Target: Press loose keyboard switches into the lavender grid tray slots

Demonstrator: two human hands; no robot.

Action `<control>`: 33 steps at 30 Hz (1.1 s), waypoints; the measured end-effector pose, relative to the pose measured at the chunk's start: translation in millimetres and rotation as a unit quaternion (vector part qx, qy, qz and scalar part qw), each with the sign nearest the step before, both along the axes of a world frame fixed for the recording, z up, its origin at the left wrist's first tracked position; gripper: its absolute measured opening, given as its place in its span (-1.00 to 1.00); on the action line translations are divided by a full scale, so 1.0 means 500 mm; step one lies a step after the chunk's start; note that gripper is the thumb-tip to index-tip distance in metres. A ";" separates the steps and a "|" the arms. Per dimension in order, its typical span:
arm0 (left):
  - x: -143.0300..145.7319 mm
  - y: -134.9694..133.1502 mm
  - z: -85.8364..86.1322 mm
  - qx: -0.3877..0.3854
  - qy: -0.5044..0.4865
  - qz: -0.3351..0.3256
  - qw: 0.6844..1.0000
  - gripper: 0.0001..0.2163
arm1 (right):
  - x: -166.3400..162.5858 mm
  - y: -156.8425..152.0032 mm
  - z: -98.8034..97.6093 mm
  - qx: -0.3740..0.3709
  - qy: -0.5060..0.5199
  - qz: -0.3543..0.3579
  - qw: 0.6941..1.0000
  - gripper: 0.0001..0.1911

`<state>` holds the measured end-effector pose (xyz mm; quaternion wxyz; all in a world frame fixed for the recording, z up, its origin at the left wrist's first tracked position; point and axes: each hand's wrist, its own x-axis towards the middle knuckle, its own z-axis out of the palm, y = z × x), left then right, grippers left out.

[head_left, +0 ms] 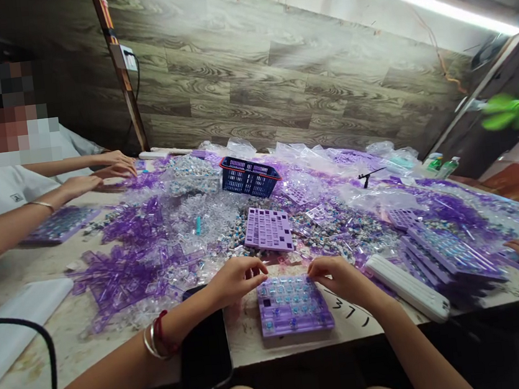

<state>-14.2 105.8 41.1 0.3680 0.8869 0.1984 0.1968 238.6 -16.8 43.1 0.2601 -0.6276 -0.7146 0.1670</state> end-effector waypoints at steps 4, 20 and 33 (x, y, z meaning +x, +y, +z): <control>-0.001 0.000 -0.003 -0.002 -0.006 -0.003 1.000 -0.84 | -0.003 -0.004 0.000 -0.010 0.029 -0.010 0.999 -0.85; 0.000 -0.003 -0.001 0.010 -0.004 -0.029 1.000 -0.80 | -0.025 0.008 0.028 -0.021 -0.140 0.001 0.990 -0.74; -0.002 -0.008 0.004 0.012 -0.007 -0.013 1.000 -0.87 | -0.022 0.020 0.013 -0.100 -0.246 0.026 0.964 -0.67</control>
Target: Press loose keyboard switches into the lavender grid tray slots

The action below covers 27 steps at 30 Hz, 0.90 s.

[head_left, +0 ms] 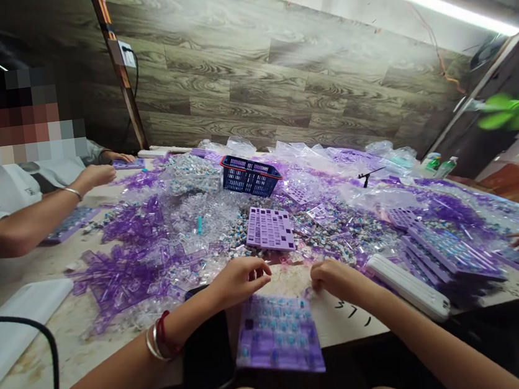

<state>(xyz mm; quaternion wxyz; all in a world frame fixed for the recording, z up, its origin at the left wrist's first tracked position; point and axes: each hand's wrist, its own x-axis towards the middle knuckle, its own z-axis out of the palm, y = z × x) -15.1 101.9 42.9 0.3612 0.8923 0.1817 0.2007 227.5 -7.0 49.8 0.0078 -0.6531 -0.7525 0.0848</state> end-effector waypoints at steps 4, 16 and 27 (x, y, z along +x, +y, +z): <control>0.008 -0.020 -0.007 0.011 -0.001 0.031 0.999 -0.90 | 0.012 -0.016 -0.030 0.062 0.062 -0.049 0.995 -0.68; 0.008 -0.033 -0.009 0.112 -0.022 -0.102 0.988 -0.84 | -0.049 -0.030 -0.029 0.086 0.211 0.100 0.969 -0.68; -0.001 -0.083 0.015 0.309 0.070 -0.147 0.937 -0.88 | -0.031 -0.070 -0.012 0.138 0.133 -0.054 0.980 -0.72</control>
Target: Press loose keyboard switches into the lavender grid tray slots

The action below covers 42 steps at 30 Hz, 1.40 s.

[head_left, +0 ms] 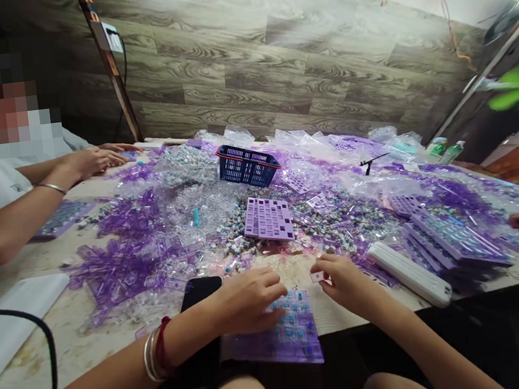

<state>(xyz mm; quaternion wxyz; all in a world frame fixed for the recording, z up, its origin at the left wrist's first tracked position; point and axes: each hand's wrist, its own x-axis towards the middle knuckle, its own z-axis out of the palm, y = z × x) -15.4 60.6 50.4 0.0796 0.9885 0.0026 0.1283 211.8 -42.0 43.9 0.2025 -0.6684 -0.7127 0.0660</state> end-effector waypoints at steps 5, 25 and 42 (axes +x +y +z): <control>-0.002 -0.019 -0.005 -0.007 0.012 -0.087 0.996 -0.33 | 0.009 0.000 -0.041 0.056 -0.046 -0.064 0.995 -0.73; 0.012 0.021 -0.028 -0.033 -0.012 -0.043 0.998 -0.42 | 0.031 -0.051 -0.041 -0.004 -0.081 -0.022 0.996 -0.57; 0.044 0.047 -0.027 -0.085 -0.054 -0.074 0.992 -0.61 | -0.013 0.035 -0.009 0.044 0.194 0.013 0.980 -0.88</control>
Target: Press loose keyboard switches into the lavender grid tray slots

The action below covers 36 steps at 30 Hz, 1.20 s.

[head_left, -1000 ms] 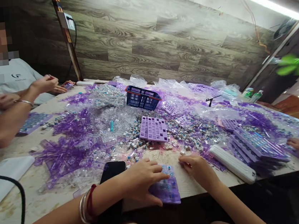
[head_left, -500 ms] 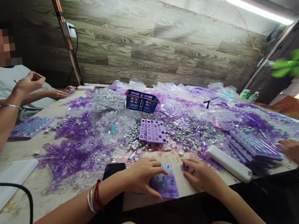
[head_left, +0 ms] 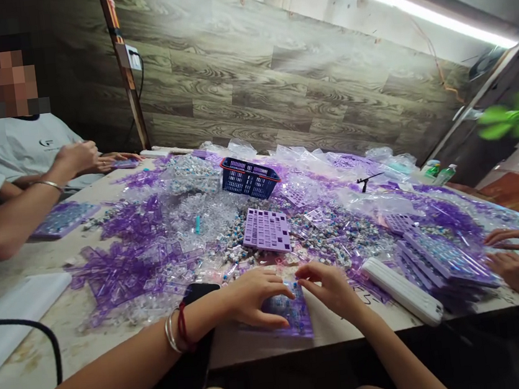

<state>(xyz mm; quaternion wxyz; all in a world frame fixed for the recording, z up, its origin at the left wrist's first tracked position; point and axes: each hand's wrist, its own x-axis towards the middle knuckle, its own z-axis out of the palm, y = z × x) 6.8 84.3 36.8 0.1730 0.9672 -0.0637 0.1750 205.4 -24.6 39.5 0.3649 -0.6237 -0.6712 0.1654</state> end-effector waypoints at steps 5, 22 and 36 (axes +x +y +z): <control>-0.002 -0.002 0.000 0.010 0.001 0.001 1.000 -0.64 | -0.001 0.001 -0.009 -0.017 0.030 0.010 0.999 -0.87; -0.005 -0.006 0.005 0.013 0.012 0.003 1.000 -0.65 | 0.008 -0.003 -0.022 0.016 0.019 0.012 1.000 -0.86; -0.004 -0.003 -0.002 0.005 0.003 -0.003 1.000 -0.66 | 0.011 -0.008 -0.021 0.042 0.011 -0.002 0.999 -0.85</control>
